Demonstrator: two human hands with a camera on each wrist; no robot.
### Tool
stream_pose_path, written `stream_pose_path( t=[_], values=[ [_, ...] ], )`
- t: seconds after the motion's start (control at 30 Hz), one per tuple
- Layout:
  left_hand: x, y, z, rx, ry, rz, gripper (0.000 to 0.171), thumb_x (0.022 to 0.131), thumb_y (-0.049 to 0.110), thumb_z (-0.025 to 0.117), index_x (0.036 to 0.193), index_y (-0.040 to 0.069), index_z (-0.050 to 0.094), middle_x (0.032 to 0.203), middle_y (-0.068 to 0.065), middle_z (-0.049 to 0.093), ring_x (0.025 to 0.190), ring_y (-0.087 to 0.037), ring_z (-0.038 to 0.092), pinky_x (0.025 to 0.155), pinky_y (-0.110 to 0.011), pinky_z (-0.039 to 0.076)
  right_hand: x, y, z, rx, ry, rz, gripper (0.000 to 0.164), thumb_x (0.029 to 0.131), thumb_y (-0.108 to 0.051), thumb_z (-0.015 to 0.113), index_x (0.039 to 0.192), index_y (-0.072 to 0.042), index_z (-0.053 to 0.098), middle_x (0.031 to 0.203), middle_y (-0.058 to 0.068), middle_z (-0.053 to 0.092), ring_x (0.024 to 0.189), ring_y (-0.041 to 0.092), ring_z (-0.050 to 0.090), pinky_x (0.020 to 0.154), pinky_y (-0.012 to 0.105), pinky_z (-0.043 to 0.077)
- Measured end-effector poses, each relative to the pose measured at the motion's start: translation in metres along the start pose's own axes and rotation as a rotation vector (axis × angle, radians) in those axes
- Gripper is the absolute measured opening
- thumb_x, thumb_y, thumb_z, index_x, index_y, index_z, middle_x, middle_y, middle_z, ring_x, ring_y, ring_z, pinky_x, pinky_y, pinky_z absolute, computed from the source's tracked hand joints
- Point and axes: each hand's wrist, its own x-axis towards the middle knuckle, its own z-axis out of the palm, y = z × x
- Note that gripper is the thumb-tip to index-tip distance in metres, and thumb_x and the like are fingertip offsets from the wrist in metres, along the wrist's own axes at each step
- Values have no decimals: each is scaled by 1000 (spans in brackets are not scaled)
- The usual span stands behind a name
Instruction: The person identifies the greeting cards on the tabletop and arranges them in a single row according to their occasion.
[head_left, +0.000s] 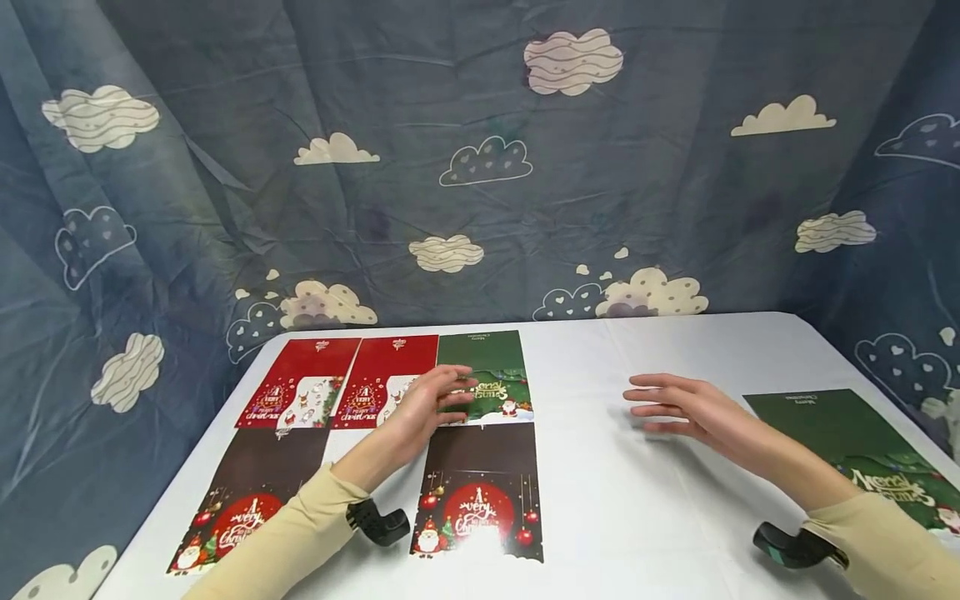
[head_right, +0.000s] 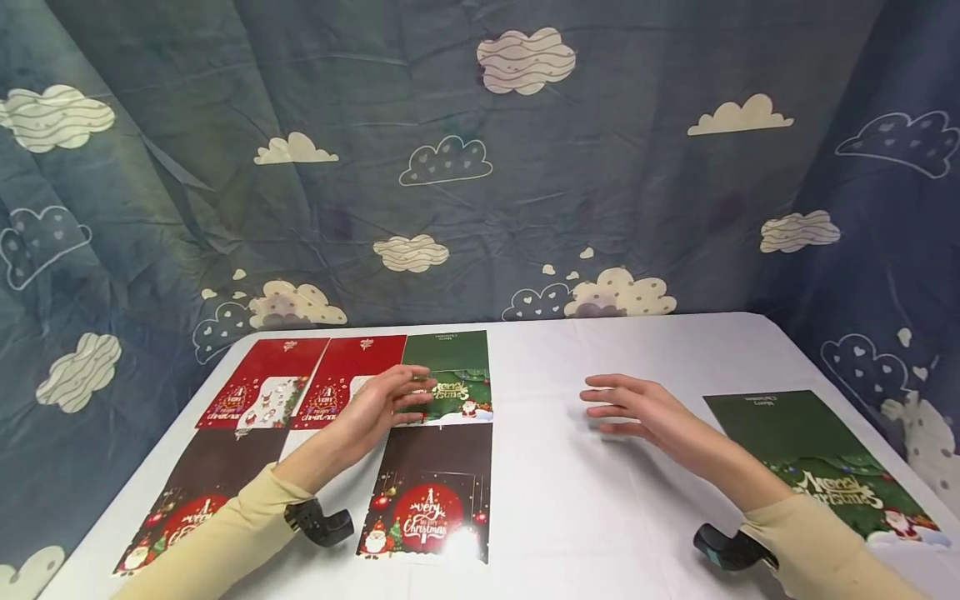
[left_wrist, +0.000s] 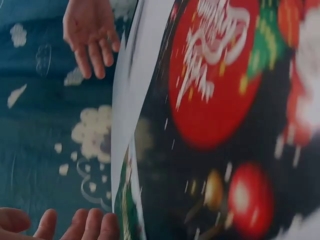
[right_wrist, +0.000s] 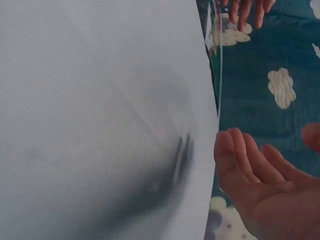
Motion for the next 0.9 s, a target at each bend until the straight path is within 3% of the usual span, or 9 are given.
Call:
stream_pose_path(
  t=[0.23,0.33,0.53,0.67,0.73,0.8,0.9],
  values=[
    [-16,-16,38,-49,-142,-70,38,102,17,43,133,-4,50,136,-24,52,120,-39,54,93,-43,49,-34,0,-24,-35,-32,15,51,109,-30,37,151,-2,34,138,-1,57,122,22,57,95,32,50],
    [-23,-21,55,-79,-197,-102,39,102,18,44,133,-5,50,136,-23,53,119,-37,55,92,-42,50,-43,2,-32,-36,-18,12,49,109,-29,36,151,-4,35,136,-6,58,121,20,58,94,31,51],
    [-35,-28,85,-108,-266,-184,45,98,15,49,139,-2,46,129,-20,59,108,-30,62,88,-41,52,-57,6,-46,-124,10,18,49,109,-29,34,151,-2,34,140,3,55,118,16,60,91,29,52],
    [-39,-32,101,-113,-315,-225,50,95,14,53,142,1,43,125,-18,62,102,-27,65,85,-41,53,-66,7,-59,-146,-72,36,47,110,-26,30,151,-2,33,141,2,54,119,14,59,92,29,51],
    [-40,-32,110,-120,-343,-242,50,95,14,52,142,1,42,125,-18,62,101,-25,66,85,-40,53,-71,7,-66,-168,-84,47,47,110,-24,30,151,0,32,142,8,52,118,14,60,91,31,52],
    [-40,-30,119,-128,-363,-252,49,96,14,52,142,0,42,125,-19,62,103,-26,66,85,-39,53,-76,9,-73,-209,-49,52,48,110,-24,32,150,3,32,141,8,53,116,12,61,90,31,53],
    [-41,-29,133,-147,-386,-276,51,96,14,51,143,1,38,125,-19,62,106,-30,65,84,-39,53,-84,12,-84,-285,54,90,53,109,-27,35,150,6,29,144,19,48,111,5,61,88,30,53]
  ],
)
